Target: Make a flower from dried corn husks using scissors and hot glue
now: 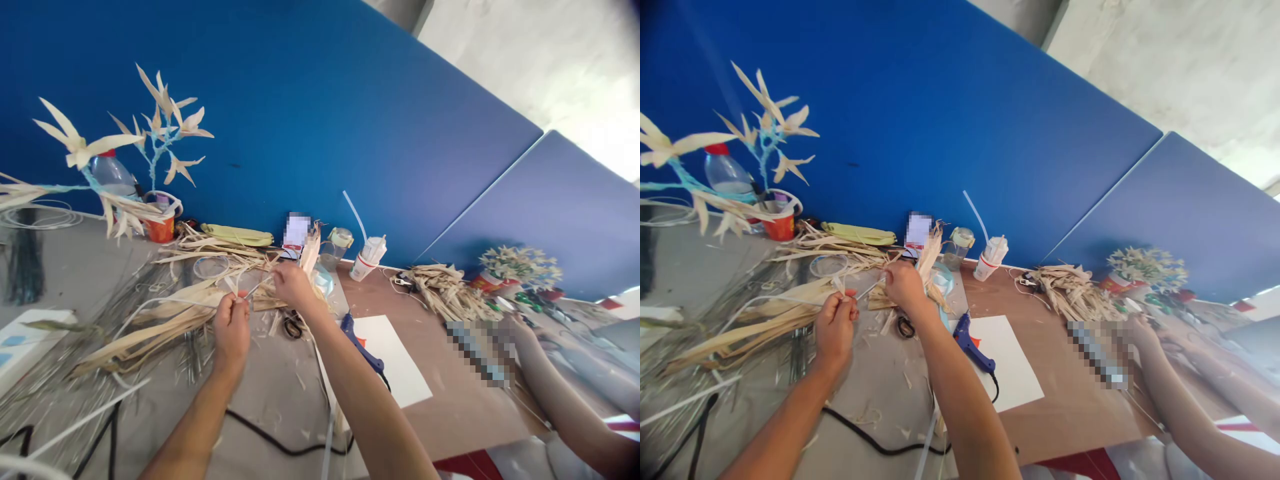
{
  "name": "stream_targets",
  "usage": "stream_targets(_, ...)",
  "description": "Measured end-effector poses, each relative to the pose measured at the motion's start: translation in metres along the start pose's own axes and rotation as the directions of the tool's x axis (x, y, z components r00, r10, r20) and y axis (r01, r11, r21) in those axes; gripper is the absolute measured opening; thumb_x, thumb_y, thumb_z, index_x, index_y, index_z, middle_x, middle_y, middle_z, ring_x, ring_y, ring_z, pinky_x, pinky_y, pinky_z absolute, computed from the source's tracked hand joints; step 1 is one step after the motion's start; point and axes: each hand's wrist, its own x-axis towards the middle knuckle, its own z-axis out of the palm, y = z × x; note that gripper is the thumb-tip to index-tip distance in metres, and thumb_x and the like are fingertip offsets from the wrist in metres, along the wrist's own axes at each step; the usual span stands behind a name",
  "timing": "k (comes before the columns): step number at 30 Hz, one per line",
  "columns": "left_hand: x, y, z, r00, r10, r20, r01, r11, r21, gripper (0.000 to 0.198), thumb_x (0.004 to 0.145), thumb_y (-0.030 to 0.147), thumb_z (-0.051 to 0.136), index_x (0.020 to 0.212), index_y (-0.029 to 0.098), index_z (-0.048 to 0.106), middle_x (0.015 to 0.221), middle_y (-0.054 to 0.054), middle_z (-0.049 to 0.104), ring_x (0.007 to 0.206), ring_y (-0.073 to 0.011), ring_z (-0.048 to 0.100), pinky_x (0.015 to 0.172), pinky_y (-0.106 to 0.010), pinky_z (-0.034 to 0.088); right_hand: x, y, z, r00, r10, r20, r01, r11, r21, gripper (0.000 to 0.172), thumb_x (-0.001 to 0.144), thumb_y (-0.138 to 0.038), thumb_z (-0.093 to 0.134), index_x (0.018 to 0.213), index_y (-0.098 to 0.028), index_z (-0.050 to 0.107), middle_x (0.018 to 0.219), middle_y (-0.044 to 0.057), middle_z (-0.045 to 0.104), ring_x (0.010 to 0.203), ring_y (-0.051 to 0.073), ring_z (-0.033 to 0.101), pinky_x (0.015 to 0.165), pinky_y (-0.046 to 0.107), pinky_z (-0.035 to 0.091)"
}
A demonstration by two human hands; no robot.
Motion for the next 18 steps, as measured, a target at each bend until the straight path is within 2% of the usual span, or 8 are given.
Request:
stream_targets(1,0.000,0.001,0.000,1.000,0.002,-0.006,-0.002,1.000,-0.006,0.010,0.081,0.029,0.052,0.080,0.021,0.057,0.060,0.005,0.044,0.053,-0.0123,0.037,0.050,-0.025,0.029,0.004,0.000,0.006,0.992,0.021,0.126,-0.020,1.000,-0.008,0.025,0.088,-0.016,0.046,0.096,-0.018,0.070,0.099,0.009,0.069,0.094,0.019,0.060,0.083,0.027,0.042)
stream_targets(2,0.000,0.001,0.000,1.000,0.004,-0.012,-0.004,1.000,-0.010,0.010,0.081,0.029,0.051,0.080,0.021,0.057,0.060,0.005,0.044,0.053,-0.0122,0.037,0.050,-0.025,0.029,0.007,0.001,0.012,0.982,0.051,0.181,-0.047,0.999,-0.026,0.022,0.084,-0.015,0.051,0.091,-0.015,0.071,0.094,0.011,0.071,0.089,0.021,0.061,0.079,0.028,0.043)
stream_targets(4,0.000,0.002,0.000,1.000,0.013,-0.021,-0.013,1.000,0.000,0.010,0.081,0.029,0.051,0.078,0.021,0.057,0.061,0.004,0.045,0.054,-0.0122,0.038,0.051,-0.025,0.030,0.010,0.002,0.023,0.972,0.111,0.206,-0.101,0.993,-0.061,0.020,0.076,-0.010,0.055,0.088,-0.009,0.071,0.093,0.017,0.071,0.087,0.024,0.062,0.075,0.031,0.044)
stream_targets(7,-0.001,0.001,0.000,1.000,0.008,-0.019,-0.008,1.000,0.012,0.010,0.082,0.028,0.051,0.079,0.021,0.057,0.062,0.004,0.046,0.054,-0.0124,0.039,0.052,-0.025,0.031,0.009,0.004,0.037,0.979,0.121,0.162,-0.114,0.992,-0.048,0.027,0.071,-0.005,0.057,0.095,-0.006,0.069,0.100,0.021,0.070,0.098,0.029,0.059,0.080,0.035,0.043)
stream_targets(10,-0.001,0.002,0.000,1.000,-0.013,-0.023,0.014,1.000,0.003,0.011,0.082,0.029,0.051,0.082,0.021,0.057,0.061,0.004,0.046,0.052,-0.0125,0.038,0.050,-0.025,0.030,0.009,0.004,0.043,0.988,0.092,0.122,-0.097,0.995,0.034,0.026,0.071,-0.006,0.058,0.093,-0.009,0.070,0.100,0.018,0.071,0.102,0.028,0.057,0.087,0.036,0.041)
stream_targets(13,-0.002,0.005,0.001,1.000,-0.022,-0.021,0.022,1.000,0.011,0.010,0.082,0.028,0.050,0.083,0.021,0.058,0.061,0.005,0.046,0.053,-0.0131,0.039,0.051,-0.026,0.031,0.012,0.005,0.041,0.992,0.110,0.060,-0.118,0.981,0.156,0.026,0.073,-0.004,0.054,0.091,-0.012,0.070,0.097,0.014,0.072,0.096,0.024,0.059,0.091,0.034,0.039)
stream_targets(15,-0.002,0.006,0.001,1.000,-0.021,-0.019,0.021,1.000,0.012,0.010,0.082,0.028,0.050,0.082,0.021,0.057,0.061,0.004,0.046,0.055,-0.0135,0.041,0.052,-0.026,0.032,0.014,0.006,0.036,0.990,0.142,0.019,-0.142,0.956,0.257,0.027,0.074,-0.004,0.051,0.089,-0.014,0.070,0.093,0.010,0.072,0.090,0.020,0.060,0.088,0.031,0.041)
stream_targets(18,-0.001,0.004,0.001,0.999,-0.019,-0.028,0.018,1.000,-0.009,0.008,0.081,0.026,0.051,0.079,0.022,0.057,0.060,0.005,0.046,0.055,-0.0134,0.040,0.053,-0.026,0.032,0.015,0.007,0.025,0.978,0.209,-0.023,-0.181,0.894,0.410,0.024,0.076,-0.011,0.048,0.089,-0.016,0.068,0.087,0.004,0.070,0.076,0.016,0.060,0.072,0.026,0.045)
